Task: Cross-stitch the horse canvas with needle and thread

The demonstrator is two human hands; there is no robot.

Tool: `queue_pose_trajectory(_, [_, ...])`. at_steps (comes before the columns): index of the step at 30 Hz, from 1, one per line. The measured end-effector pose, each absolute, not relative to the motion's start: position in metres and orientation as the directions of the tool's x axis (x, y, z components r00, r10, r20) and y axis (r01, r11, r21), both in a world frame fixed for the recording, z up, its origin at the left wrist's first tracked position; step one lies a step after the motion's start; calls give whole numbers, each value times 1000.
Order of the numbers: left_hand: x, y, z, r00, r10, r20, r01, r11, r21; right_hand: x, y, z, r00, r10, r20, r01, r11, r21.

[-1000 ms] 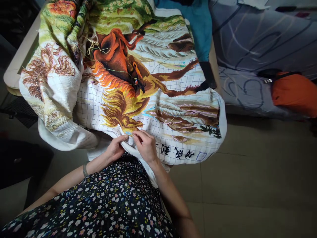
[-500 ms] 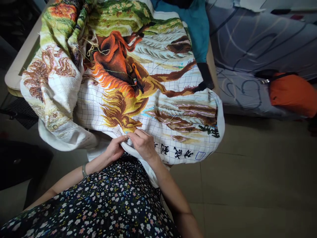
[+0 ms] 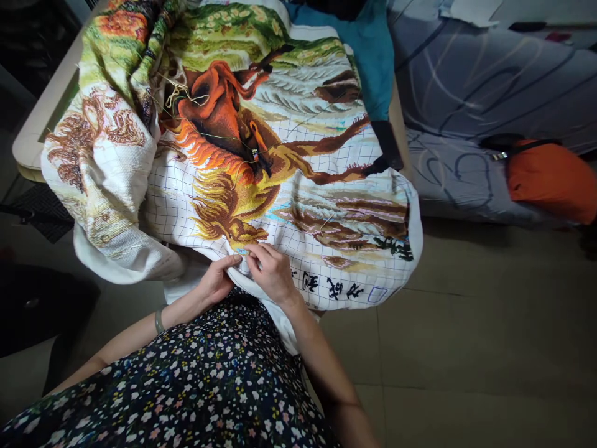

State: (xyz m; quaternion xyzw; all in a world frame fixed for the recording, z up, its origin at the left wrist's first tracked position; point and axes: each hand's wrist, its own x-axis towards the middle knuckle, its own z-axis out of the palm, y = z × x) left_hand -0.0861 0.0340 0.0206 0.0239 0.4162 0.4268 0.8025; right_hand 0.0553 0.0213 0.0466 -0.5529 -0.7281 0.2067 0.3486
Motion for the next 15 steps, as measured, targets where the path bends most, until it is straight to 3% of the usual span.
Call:
queue_pose_trajectory(3, [-86, 34, 19, 275, 705, -654, -667, 630, 398, 56, 22, 47, -149, 945, 292, 668, 314, -674])
queue_pose_trajectory(8, [-86, 34, 19, 257, 694, -673, -661, 634, 401, 55, 26, 48, -258, 916, 308, 733, 393, -556])
queue_pose_trajectory(11, [-86, 35, 22, 248, 723, -645, -669, 609, 426, 51, 26, 50, -148, 931, 334, 612, 352, -709])
queue_pose_trajectory(13, [-85, 36, 25, 251, 738, -626, -678, 596, 431, 50, 26, 53, -13, 968, 250, 377, 237, -896])
queue_pose_trajectory(15, [-85, 36, 28, 253, 743, -619, -681, 591, 431, 53, 25, 60, 65, 993, 94, 81, 89, -993])
